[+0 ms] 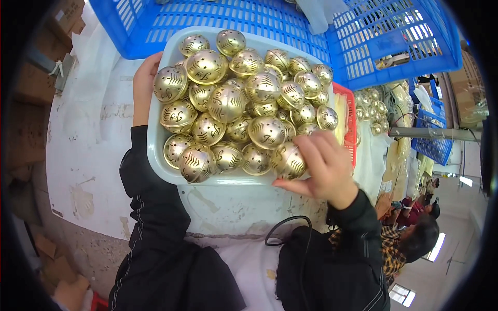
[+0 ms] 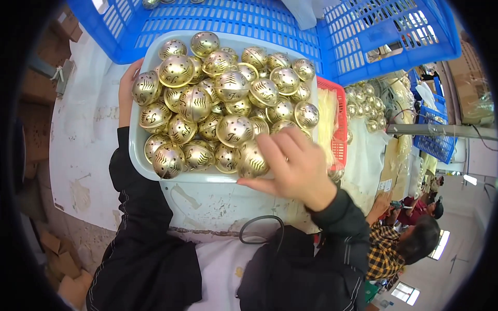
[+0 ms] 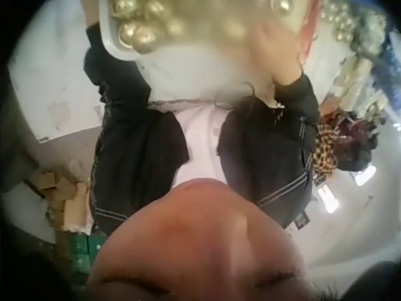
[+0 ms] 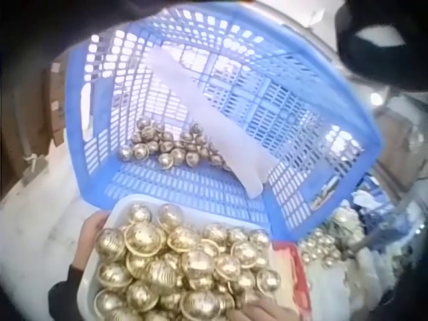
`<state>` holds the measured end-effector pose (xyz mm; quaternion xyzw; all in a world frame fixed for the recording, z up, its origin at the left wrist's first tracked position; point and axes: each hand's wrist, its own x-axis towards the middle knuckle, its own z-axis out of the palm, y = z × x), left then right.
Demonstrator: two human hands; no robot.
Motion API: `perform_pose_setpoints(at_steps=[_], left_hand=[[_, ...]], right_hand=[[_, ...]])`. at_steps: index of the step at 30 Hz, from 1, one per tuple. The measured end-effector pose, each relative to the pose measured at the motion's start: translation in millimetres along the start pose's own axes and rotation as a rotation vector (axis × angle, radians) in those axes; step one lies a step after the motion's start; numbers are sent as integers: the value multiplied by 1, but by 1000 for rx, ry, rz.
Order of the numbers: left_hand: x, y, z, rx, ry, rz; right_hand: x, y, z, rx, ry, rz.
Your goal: The worker attaches hangers and strings to gold-colored ornamental bells in a factory setting.
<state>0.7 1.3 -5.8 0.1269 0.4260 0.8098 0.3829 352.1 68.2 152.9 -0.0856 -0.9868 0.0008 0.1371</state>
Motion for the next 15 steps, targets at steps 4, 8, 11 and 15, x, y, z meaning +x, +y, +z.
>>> perform_pose_setpoints(at_steps=[4, 8, 11, 15], left_hand=[[5, -7, -7, 66, 19, -3], [2, -6, -13, 191, -14, 64], [5, -7, -13, 167, -5, 62], [0, -12, -3, 165, -81, 131]], right_hand=[[-23, -10, 24, -93, 117, 109], [-35, 1, 16, -116, 156, 74], [-52, 9, 16, -42, 123, 86], [-59, 29, 10, 61, 330, 79]])
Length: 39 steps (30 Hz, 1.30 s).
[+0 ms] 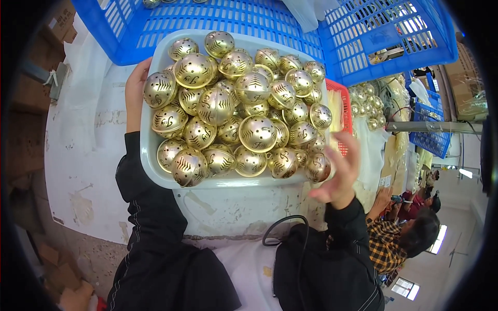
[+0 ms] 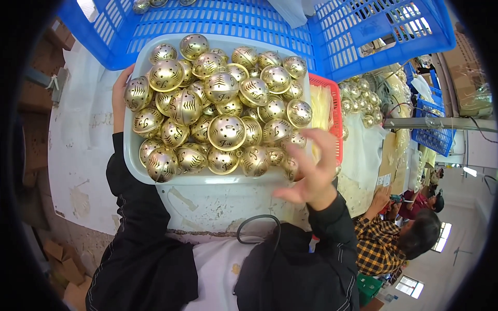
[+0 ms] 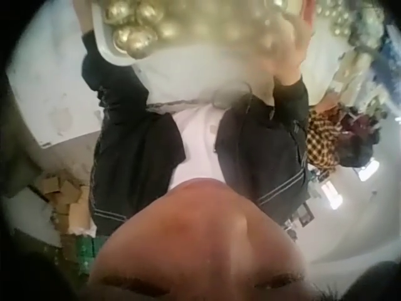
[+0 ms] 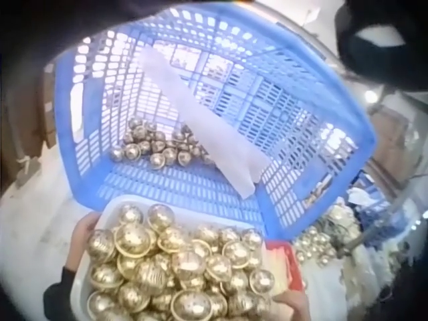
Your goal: The worker attaches hangers and strings to gold-colored ornamental bells in a factory setting.
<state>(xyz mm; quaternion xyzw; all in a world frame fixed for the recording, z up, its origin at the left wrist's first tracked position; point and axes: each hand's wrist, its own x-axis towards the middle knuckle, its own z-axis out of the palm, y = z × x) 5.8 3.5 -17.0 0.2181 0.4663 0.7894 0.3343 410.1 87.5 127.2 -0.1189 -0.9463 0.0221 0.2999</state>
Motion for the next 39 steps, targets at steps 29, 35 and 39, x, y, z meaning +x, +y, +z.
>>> perform_pose_setpoints(at_steps=[29, 35, 39], left_hand=[[0, 17, 11, -224, 267, -214], [2, 14, 7, -246, 242, -210], [3, 14, 13, -229, 237, -210]], right_hand=[[366, 211, 317, -158, -608, 31], [372, 210, 304, -175, -878, 137], [336, 218, 322, -313, -496, 0]])
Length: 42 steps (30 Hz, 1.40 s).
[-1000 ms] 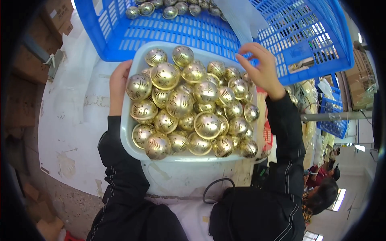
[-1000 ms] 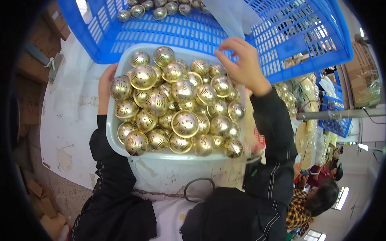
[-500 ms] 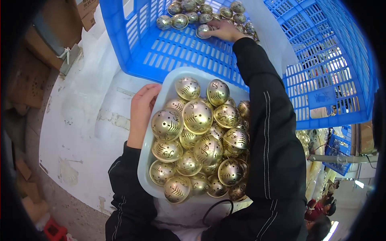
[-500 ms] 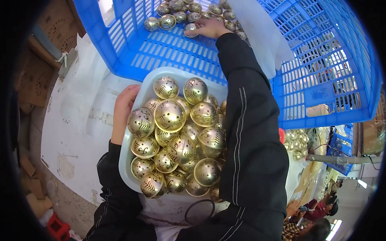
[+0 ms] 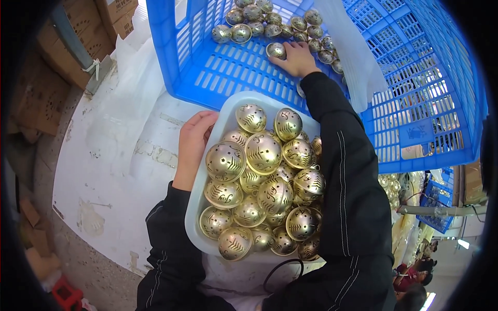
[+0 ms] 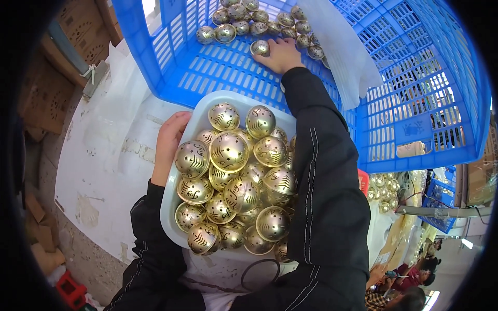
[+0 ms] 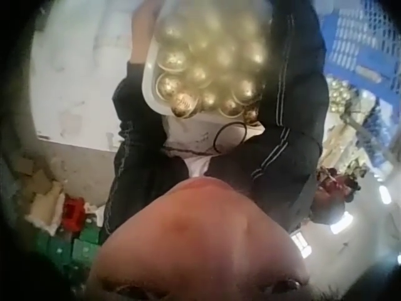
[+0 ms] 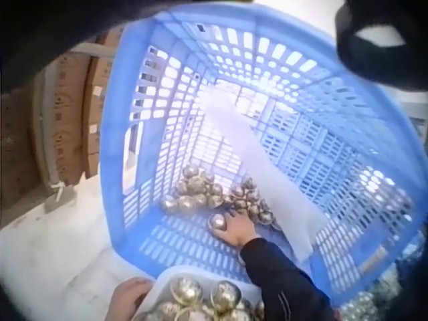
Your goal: The worker attaches hangers and strings to gold-colored ornamental bells in a factory setting.
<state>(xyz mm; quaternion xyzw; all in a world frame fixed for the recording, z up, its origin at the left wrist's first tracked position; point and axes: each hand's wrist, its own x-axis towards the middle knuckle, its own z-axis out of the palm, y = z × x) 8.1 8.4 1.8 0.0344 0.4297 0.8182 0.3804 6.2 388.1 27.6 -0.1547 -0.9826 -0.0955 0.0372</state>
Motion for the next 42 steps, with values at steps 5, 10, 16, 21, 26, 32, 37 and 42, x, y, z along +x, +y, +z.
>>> perform_pose_setpoints(at_steps=[5, 10, 16, 21, 26, 32, 37, 42], left_hand=[[-1, 3, -9, 44, -4, 26], [-3, 2, -1, 9, 7, 21], [0, 1, -1, -59, -38, 25], [1, 2, -7, -61, -49, 35], [3, 0, -8, -64, -90, 32], [4, -9, -12, 10, -117, 48], [-6, 7, -6, -19, -38, 5], [5, -4, -8, -24, -62, 103]], right_hand=[[-4, -4, 5, 16, 167, -1], [1, -7, -18, 174, 28, 12], [-37, -25, -94, 253, -38, -283], [-145, -48, -192, 530, -68, -182], [-236, -72, -193, 364, -255, 108], [-238, -57, -206, 345, -211, -70], [-143, -7, -132, 219, 4, -17], [-120, 57, -47, 219, -164, -117]])
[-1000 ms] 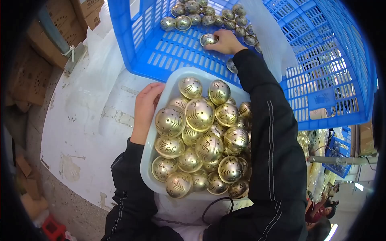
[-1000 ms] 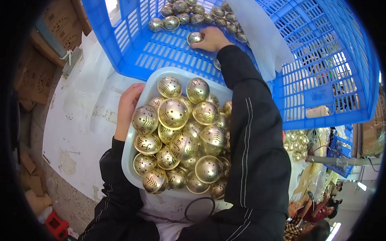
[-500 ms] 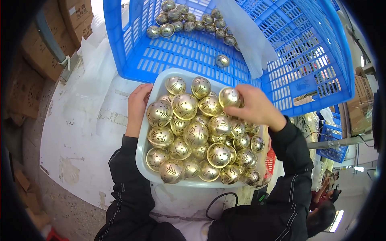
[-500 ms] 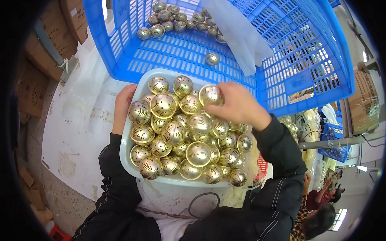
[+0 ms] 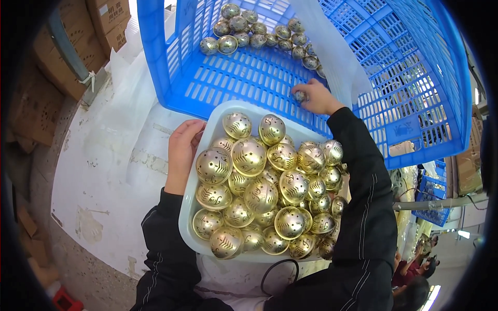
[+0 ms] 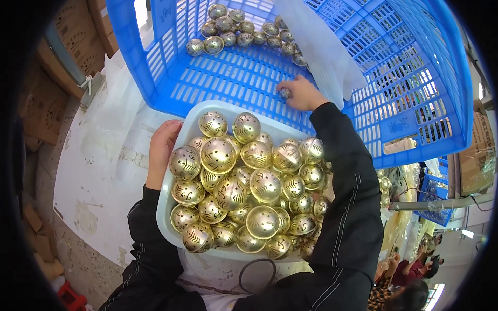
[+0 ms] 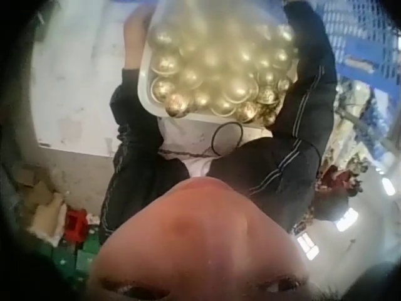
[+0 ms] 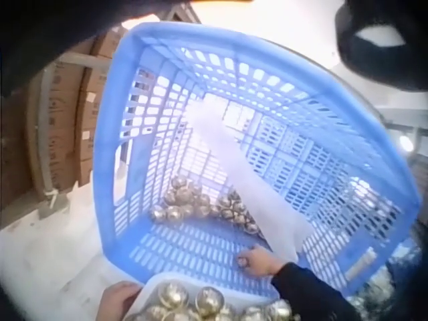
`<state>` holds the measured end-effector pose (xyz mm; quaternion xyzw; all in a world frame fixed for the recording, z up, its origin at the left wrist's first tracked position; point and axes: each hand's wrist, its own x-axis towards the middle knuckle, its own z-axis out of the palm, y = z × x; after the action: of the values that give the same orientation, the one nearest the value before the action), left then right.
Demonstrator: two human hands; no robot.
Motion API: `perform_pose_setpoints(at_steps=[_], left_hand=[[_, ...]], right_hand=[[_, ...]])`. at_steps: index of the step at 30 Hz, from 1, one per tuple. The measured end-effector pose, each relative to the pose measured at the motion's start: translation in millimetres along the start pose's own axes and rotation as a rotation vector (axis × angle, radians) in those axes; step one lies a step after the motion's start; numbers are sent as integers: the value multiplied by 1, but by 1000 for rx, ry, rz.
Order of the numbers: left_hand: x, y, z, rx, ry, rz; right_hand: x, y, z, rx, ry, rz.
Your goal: The worker attaches hangers and strings to gold-colored ornamental bells in a factory setting.
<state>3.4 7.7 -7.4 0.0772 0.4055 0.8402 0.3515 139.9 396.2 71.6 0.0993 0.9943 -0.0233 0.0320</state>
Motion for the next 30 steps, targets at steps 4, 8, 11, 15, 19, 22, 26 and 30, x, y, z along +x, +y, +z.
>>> perform_pose_setpoints(at_steps=[4, 8, 11, 15, 19, 22, 26, 30], left_hand=[[-1, 3, -8, -16, 2, -83], [-4, 4, -8, 0, 13, -94], [-10, 10, 4, 13, 42, -99], [-8, 6, 2, 16, 63, -107], [-6, 4, 0, 123, 104, -96], [-11, 9, 0, 61, 97, -117], [-11, 7, -1, 93, 96, -116], [-17, 17, -3, 170, 124, -120]], right_hand=[[15, 17, 5, 70, -67, 102], [22, 15, 10, -136, 24, 119], [53, 46, -4, 31, 524, 202], [80, 104, -25, 236, 725, 486], [68, 137, -19, 304, 722, 661], [47, 153, -13, 221, 681, 795], [25, 179, -13, 120, 648, 934], [23, 203, 19, 184, 589, 941]])
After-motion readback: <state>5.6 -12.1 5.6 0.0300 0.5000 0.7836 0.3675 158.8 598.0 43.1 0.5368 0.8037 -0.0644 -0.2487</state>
